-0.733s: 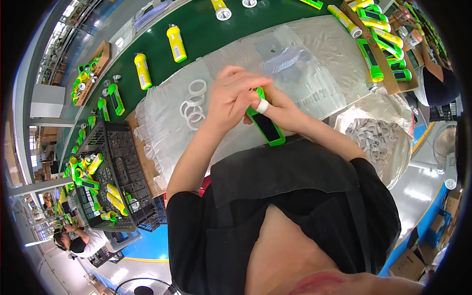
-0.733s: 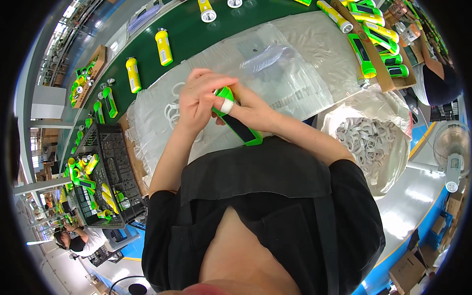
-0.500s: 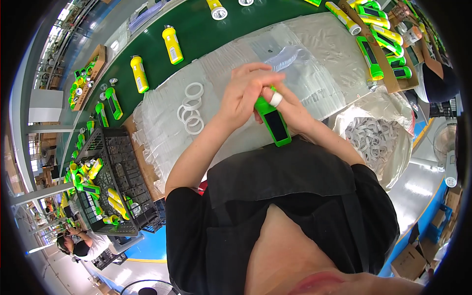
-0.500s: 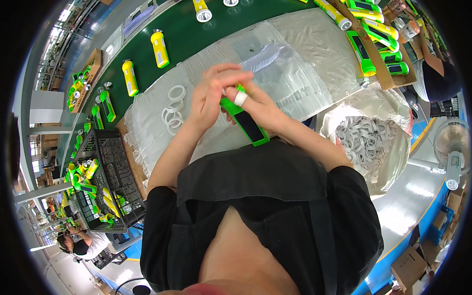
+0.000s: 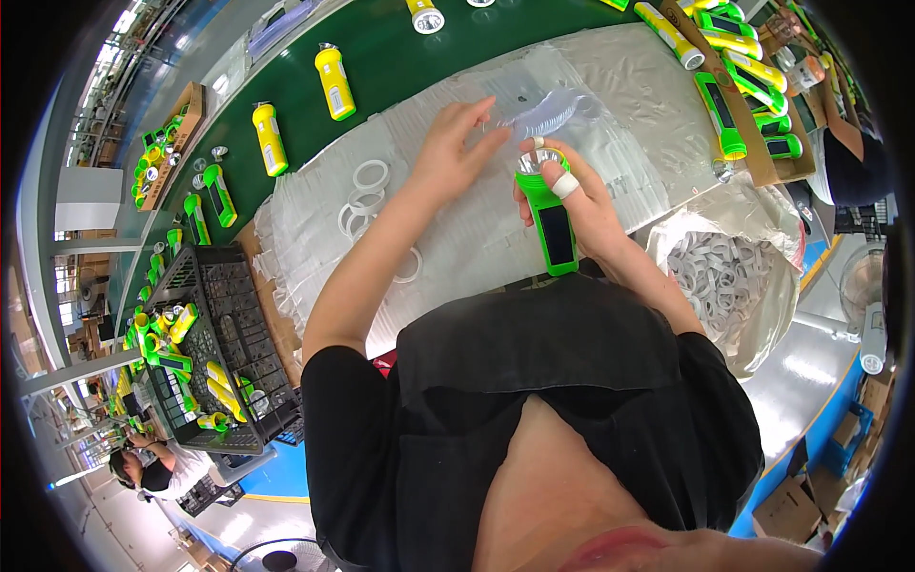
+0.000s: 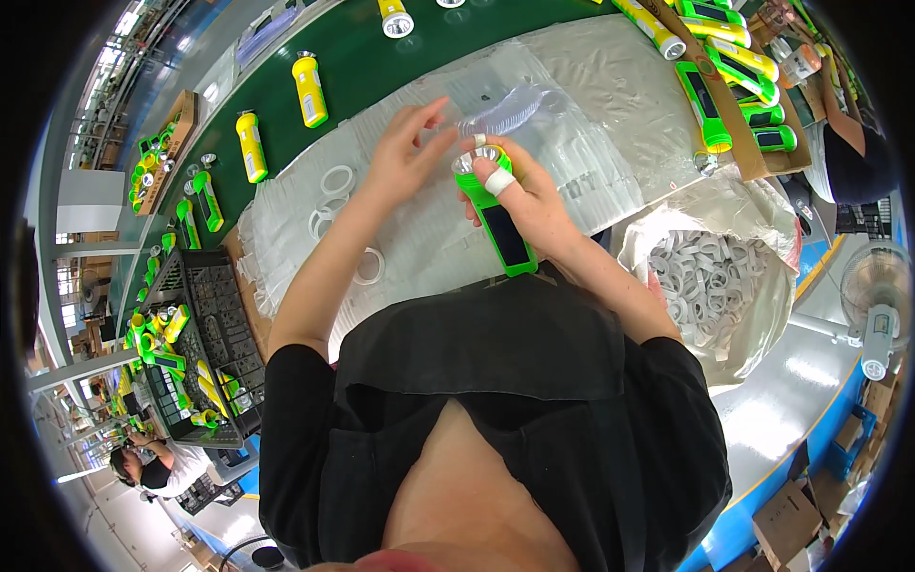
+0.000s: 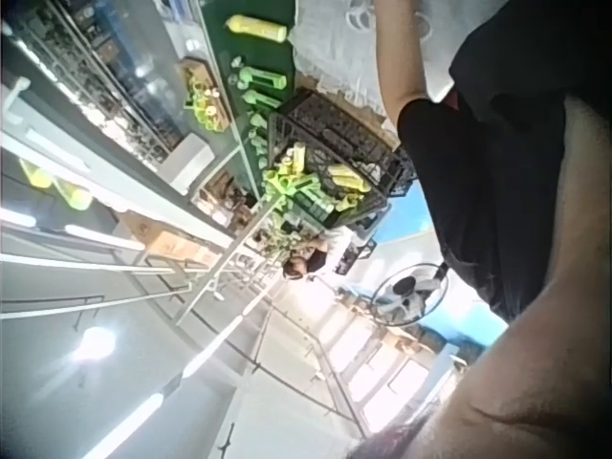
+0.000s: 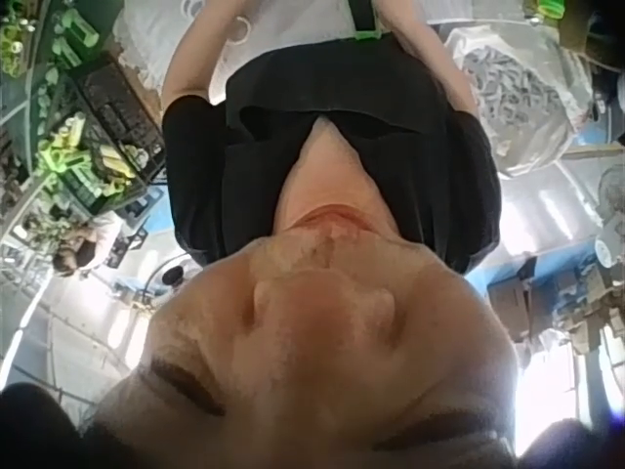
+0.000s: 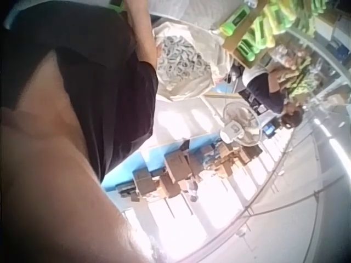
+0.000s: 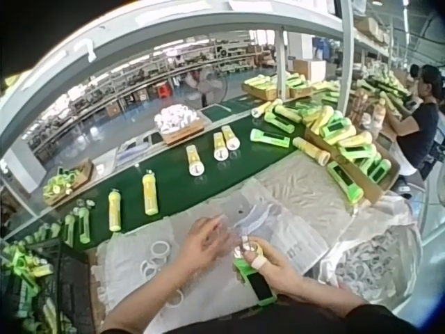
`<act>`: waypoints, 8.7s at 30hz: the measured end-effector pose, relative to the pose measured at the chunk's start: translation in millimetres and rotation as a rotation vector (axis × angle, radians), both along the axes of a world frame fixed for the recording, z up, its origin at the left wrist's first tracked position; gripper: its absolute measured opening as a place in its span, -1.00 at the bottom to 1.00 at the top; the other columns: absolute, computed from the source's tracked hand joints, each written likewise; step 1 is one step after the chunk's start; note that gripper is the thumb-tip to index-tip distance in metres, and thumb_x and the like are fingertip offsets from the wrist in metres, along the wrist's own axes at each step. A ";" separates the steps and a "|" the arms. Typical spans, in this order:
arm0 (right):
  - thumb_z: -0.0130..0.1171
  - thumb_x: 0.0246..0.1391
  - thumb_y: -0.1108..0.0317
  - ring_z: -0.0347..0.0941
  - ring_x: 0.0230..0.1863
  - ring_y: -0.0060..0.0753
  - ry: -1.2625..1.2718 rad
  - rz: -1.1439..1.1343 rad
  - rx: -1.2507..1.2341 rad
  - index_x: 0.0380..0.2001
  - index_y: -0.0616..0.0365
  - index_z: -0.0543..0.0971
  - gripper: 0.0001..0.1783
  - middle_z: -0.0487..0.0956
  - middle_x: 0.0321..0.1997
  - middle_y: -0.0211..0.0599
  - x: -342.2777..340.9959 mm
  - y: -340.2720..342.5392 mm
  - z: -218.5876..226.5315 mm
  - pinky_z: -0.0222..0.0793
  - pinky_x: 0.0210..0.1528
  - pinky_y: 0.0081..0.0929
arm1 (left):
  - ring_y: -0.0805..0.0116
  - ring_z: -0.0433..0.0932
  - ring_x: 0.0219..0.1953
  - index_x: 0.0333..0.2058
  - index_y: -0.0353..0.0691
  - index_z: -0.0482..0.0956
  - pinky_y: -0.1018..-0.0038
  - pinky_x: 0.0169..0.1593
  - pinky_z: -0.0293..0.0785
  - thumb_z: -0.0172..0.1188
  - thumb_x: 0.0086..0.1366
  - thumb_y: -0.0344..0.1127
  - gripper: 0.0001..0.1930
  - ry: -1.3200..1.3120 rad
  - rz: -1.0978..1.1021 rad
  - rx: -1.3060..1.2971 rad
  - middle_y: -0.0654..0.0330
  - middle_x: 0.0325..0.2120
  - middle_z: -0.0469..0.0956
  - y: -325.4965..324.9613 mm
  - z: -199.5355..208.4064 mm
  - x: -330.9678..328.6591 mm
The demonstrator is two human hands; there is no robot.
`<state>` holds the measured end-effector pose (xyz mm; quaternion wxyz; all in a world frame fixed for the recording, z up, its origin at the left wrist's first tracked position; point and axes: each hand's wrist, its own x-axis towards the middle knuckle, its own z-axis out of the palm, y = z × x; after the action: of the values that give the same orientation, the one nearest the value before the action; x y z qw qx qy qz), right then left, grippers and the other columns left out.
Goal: Assembling portable flashlights by attaching lens rings and clear covers to the bodies on a production line.
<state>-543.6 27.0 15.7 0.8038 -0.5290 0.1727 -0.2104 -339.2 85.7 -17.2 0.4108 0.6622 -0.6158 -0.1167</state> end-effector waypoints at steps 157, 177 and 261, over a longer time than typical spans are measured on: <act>0.30 -0.13 0.34 0.49 -0.13 -0.34 -0.052 0.541 -0.575 -0.04 0.20 0.41 -0.47 0.55 -0.19 -0.23 99.5 -18.1 5.4 0.40 -0.08 -0.36 | 0.37 0.60 -0.22 0.12 -0.27 0.35 0.38 -0.11 0.54 0.36 0.02 -0.53 -0.36 0.495 -0.058 -0.566 0.17 -0.29 0.56 44.9 81.7 -4.4; 0.19 0.06 0.25 0.55 -0.08 -0.23 0.194 -0.255 -1.708 -0.18 0.17 0.60 -0.71 0.61 -0.09 -0.17 279.7 -224.9 -26.7 0.48 -0.07 -0.36 | 0.17 0.53 -0.30 0.01 0.09 0.53 0.35 -0.19 0.49 0.25 0.17 -0.14 -0.60 -0.002 0.357 0.034 0.04 -0.24 0.51 -55.7 -14.5 162.6; 0.13 0.22 0.30 0.44 -0.40 -0.57 -0.359 0.129 -0.270 0.04 0.08 0.37 -0.65 0.51 -0.32 -0.35 122.5 -2.1 -6.8 0.40 -0.34 -0.56 | -0.10 0.42 0.04 0.13 -0.18 0.43 0.14 0.08 0.39 0.33 0.10 0.05 -0.32 -0.535 0.562 0.011 -0.07 0.08 0.39 110.4 38.4 49.8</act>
<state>-421.1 24.9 8.9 0.7554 -0.5957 -0.0370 -0.2704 -289.4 196.1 21.2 0.2480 0.8144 -0.4950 0.1738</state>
